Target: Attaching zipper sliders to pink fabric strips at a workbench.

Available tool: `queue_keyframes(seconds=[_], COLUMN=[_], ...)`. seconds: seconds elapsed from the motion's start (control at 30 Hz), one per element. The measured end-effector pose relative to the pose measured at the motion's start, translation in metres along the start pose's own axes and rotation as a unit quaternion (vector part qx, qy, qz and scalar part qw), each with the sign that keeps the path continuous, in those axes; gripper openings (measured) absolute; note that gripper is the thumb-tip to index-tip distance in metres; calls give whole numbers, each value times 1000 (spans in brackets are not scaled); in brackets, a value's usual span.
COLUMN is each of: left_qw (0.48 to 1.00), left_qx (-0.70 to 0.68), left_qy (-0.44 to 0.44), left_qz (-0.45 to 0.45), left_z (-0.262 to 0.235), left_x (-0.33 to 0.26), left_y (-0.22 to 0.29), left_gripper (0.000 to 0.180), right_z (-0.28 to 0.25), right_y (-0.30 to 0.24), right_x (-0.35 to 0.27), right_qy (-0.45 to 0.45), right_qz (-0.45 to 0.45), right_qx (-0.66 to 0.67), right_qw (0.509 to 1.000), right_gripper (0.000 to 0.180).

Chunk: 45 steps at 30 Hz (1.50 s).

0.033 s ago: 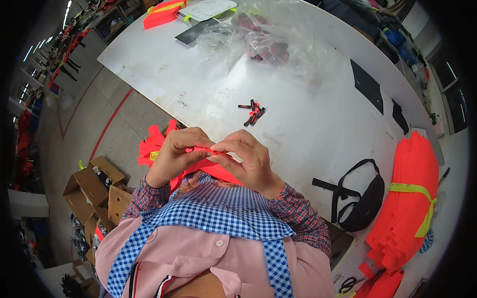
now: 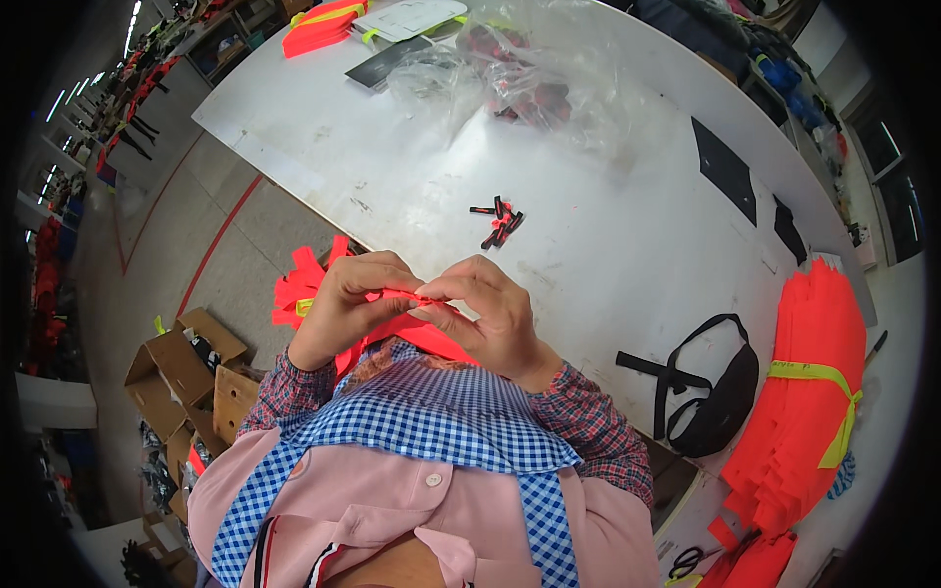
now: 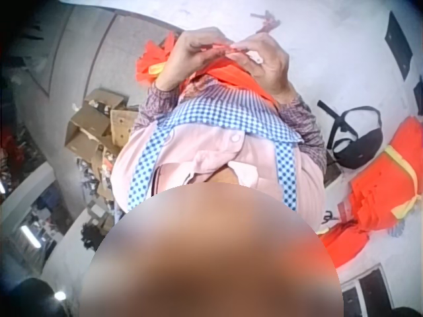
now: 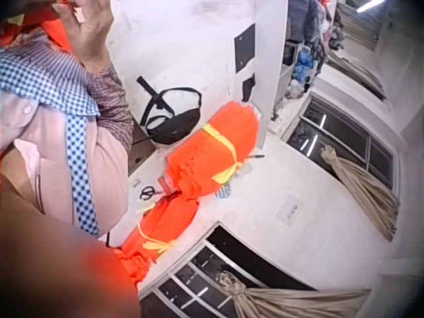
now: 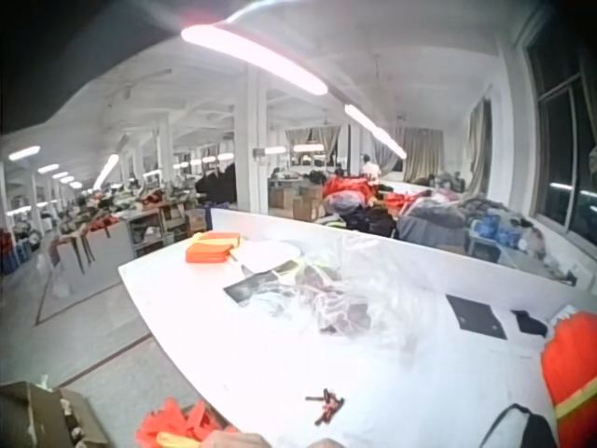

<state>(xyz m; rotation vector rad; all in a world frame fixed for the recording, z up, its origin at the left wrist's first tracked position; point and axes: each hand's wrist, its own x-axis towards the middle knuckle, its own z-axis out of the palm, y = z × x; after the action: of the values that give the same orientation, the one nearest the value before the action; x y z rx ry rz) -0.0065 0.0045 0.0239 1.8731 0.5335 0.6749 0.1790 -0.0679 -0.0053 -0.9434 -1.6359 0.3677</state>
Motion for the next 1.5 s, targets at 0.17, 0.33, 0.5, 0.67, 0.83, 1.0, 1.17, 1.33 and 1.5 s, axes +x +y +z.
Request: queue_keyframes(seconds=[0.17, 0.33, 0.5, 0.67, 0.83, 1.0, 1.17, 1.33, 1.5], left_qw=[1000, 999, 995, 997, 993, 973, 977, 966, 944], left_qx=[26, 33, -56, -20, -96, -191, -155, -219, -148], left_qy=[-13, -22, -28, -42, -6, -44, -54, -94, -206], left_qz=[0, 8, -78, -60, -71, -125, -135, -97, -210], left_z=[-1, 0, 2, 1, 4, 0, 5, 24, 11], left_x=[-1, 0, -1, -1, 0, 3, 10, 3, -21], left_y=[2, 1, 4, 2, 0, 17, -12, -21, -45], left_gripper=[17, 16, 14, 10, 9, 19, 19, 21, 30], right_z=[-2, -3, -3, 0, -2, 1, 13, 8, -92], right_y=[-1, 2, 4, 6, 5, 6, 1, 9, 24], right_x=[1, 0, -1, -3, 1, -7, -8, 7, 48], right_qy=[-15, -26, -34, -35, -38, 10, 15, 265, 427], right_qz=[1, 3, 16, 49, 67, 208, 244, 257, 206], right_qx=[13, 15, 31, 88, 63, 247, 317, 239, 249], right_qw=[1000, 1000, 999, 994, 995, 947, 916, 898, 844], right_gripper=[17, 17, 16, 16, 15, 12, 16, 20, 36])
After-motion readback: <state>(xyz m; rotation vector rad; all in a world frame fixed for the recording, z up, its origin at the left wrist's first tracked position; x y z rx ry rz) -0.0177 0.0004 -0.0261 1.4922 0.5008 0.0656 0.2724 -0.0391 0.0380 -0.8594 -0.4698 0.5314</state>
